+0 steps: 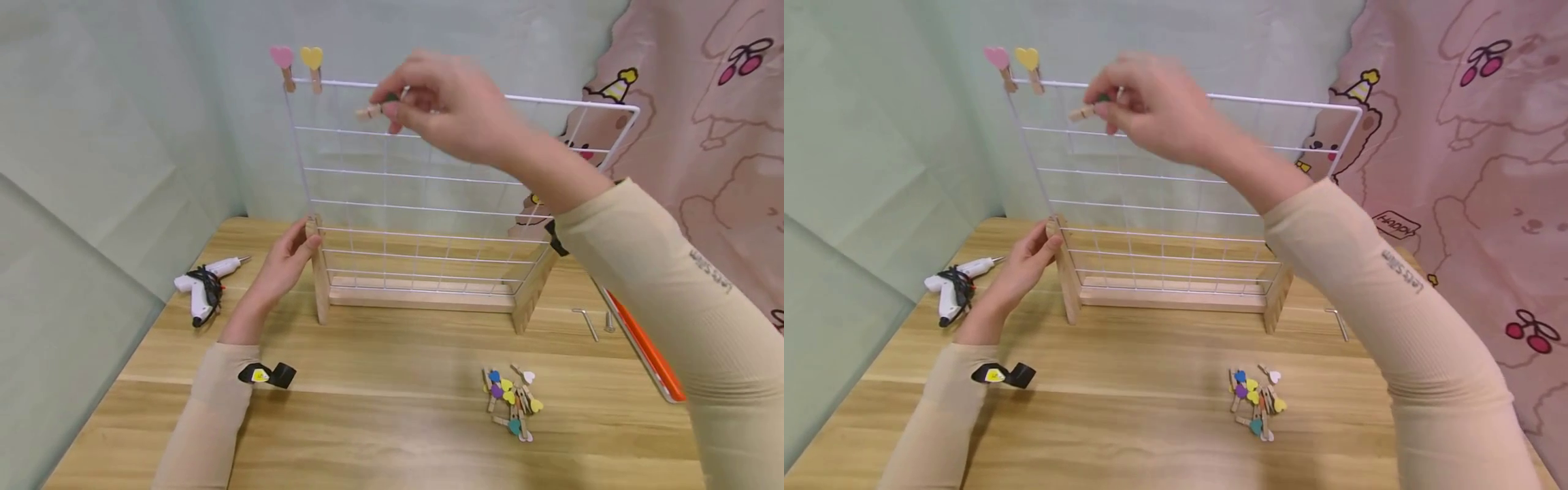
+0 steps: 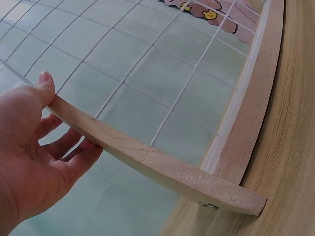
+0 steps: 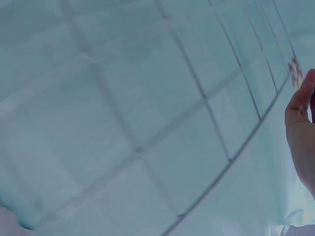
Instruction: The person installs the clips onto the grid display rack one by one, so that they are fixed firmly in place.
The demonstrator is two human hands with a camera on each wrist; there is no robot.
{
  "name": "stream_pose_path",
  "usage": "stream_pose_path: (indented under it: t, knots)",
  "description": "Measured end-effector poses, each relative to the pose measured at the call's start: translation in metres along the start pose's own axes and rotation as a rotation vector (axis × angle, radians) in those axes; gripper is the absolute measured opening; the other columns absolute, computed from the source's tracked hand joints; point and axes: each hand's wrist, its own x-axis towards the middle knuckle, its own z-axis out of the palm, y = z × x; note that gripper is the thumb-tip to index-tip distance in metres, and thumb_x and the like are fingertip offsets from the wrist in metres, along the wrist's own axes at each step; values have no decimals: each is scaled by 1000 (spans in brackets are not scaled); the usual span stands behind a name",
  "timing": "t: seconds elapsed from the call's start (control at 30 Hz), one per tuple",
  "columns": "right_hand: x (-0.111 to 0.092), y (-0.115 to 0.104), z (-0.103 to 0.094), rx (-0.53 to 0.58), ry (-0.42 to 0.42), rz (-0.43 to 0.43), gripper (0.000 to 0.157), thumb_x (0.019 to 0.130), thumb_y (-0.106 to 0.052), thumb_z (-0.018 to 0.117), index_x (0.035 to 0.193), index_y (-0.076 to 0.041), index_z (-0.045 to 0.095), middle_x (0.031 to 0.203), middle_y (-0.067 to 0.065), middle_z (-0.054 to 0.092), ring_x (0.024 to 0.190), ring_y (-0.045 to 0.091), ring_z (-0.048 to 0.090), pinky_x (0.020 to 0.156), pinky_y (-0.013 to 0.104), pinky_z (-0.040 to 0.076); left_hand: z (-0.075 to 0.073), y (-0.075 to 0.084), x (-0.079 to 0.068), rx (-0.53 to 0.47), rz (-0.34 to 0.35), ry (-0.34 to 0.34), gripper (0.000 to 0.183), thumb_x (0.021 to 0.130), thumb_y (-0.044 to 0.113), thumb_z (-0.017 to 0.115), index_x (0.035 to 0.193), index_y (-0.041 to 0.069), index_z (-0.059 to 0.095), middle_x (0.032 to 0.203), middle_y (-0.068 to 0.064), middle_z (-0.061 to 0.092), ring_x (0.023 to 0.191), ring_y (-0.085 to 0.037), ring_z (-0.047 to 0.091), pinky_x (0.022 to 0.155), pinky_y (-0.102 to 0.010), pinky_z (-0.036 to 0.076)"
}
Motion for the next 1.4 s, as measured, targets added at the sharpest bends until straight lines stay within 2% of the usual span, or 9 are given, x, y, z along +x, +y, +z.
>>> stream_pose_path:
  t: [0.1, 0.23, 0.37, 0.47, 0.63, 0.8, 0.97, 1.17, 1.4]
  knots:
    - [19, -10, -8, 7, 21, 68, 20, 87, -21, 51, 102, -15, 64, 85, -2, 55, 66, 6, 49, 56, 21, 34, 1, 3, 1, 10, -8, -6, 60, 89, 38, 43, 139, 13, 19, 132, -17, 36, 120, -25, 34, 98, -44, 28]
    - [37, -14, -16, 154, 52, 160, 24, 84, -19, 57, 106, -13, 61, 92, 1, 58, 71, 10, 46, 63, 20, 36, 1, 6, 3, 20, -4, -12, 60, 89, 39, 43, 139, 15, 20, 133, -17, 35, 122, -25, 31, 98, -44, 27]
    - [47, -13, -16, 280, 81, 264, 31, 78, -19, 65, 107, -12, 59, 106, 0, 58, 83, 12, 50, 73, 20, 38, 0, 6, 5, 37, 20, -13, 59, 89, 39, 42, 139, 14, 21, 125, -18, 41, 117, -27, 36, 95, -45, 30]
    - [49, -10, -13, 287, 74, 330, 30, 76, -24, 65, 105, -14, 62, 101, 0, 60, 85, 11, 51, 71, 21, 37, 1, 4, 5, 35, 32, -15, 57, 89, 38, 42, 138, 14, 23, 121, -17, 44, 113, -25, 40, 93, -43, 32]
    - [51, -8, -6, 314, 75, 301, 31, 81, -25, 58, 110, -16, 61, 99, 0, 62, 84, 11, 52, 67, 20, 35, 0, 1, 1, -6, 18, -11, 58, 89, 36, 44, 138, 12, 23, 128, -16, 41, 116, -22, 38, 96, -41, 31]
    - [54, -14, 0, 422, 192, 262, 29, 79, -15, 61, 106, -6, 61, 102, 3, 62, 86, 12, 57, 77, 18, 43, -3, 1, -2, -2, -4, -5, 63, 89, 38, 44, 139, 11, 18, 136, -16, 31, 123, -23, 30, 99, -43, 27]
    - [55, -17, 7, 520, 297, 253, 19, 76, -4, 64, 94, 0, 64, 93, 7, 65, 77, 15, 58, 74, 20, 46, -3, 1, -2, -2, -2, 3, 62, 88, 38, 44, 139, 12, 20, 134, -15, 34, 122, -22, 32, 99, -42, 27]
    - [54, -19, 10, 465, 296, 293, 15, 77, -4, 63, 90, 1, 68, 86, 6, 67, 73, 12, 60, 70, 19, 45, -3, 4, -1, 3, 28, -1, 58, 89, 37, 43, 138, 13, 24, 127, -17, 42, 117, -23, 38, 96, -42, 30]
    - [50, -24, 12, 351, 246, 301, 19, 79, -10, 62, 96, -3, 67, 94, 5, 66, 77, 9, 60, 73, 18, 46, -2, 3, -2, 20, 3, 0, 60, 89, 38, 43, 138, 12, 21, 130, -19, 38, 120, -26, 34, 97, -44, 29]
